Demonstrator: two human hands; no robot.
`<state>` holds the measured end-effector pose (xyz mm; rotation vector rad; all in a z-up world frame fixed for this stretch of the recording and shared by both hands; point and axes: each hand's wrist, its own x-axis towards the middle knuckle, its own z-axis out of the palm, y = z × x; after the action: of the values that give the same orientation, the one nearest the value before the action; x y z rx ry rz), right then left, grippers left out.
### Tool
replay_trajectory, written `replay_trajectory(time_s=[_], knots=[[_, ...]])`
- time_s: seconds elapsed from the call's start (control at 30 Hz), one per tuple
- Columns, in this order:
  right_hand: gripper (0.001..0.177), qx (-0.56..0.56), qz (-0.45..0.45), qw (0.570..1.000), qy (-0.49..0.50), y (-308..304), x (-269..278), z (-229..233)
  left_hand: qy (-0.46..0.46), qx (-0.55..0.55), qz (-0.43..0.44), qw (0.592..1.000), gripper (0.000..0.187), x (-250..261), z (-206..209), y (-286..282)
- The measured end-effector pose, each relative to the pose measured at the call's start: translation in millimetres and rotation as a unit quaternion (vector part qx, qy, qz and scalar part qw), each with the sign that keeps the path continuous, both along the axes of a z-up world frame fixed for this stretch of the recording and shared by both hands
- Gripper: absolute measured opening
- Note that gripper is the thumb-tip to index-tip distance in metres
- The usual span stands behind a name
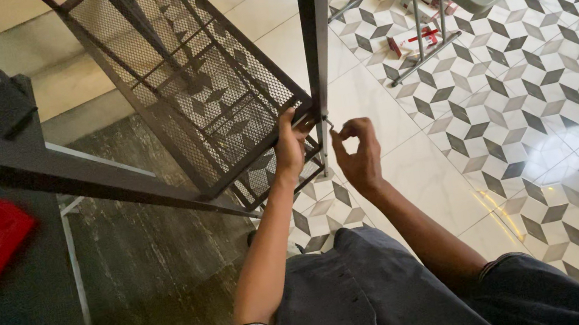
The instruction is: The person assembles a black metal mesh shelving unit by hand. They repeatedly pick up small fasteners from a red tray, align the mesh shelves with the vertical frame, and tighten the fasteners to secure the shelves in place.
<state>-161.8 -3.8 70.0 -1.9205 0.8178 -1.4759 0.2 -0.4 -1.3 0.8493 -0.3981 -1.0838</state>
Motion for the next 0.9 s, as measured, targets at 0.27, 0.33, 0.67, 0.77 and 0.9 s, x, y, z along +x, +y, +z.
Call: replay_trajectory(time_s=[0.27, 0.33, 0.67, 0.77, 0.9], knots=[[0.02, 0.088, 0.027, 0.992, 0.085, -17.8, -13.9, 31.1, -0.029, -0.018, -0.011, 0.999, 0.041, -0.6, 7.2, 1.5], [0.021, 0.059, 0.032, 0.996, 0.056, -12.1, -14.2, 43.6, -0.036, -0.015, -0.011, 0.999, 0.042, -0.6, 9.2, 4.2], [0.033, -0.042, -0.002, 0.999, 0.021, 9.1, -1.1, 74.7, -0.009, -0.055, -0.006, 0.998, 0.04, -1.5, 13.8, 4.8], [0.03, -0.092, -0.017, 0.994, 0.047, 10.3, -0.5, 73.9, -0.005, -0.06, -0.011, 0.998, 0.04, 1.0, 6.1, 1.3], [0.026, -0.14, 0.008, 0.987, 0.083, 16.6, 5.3, 69.5, 0.002, -0.06, -0.025, 0.998, 0.043, 2.5, -3.8, -4.2]])
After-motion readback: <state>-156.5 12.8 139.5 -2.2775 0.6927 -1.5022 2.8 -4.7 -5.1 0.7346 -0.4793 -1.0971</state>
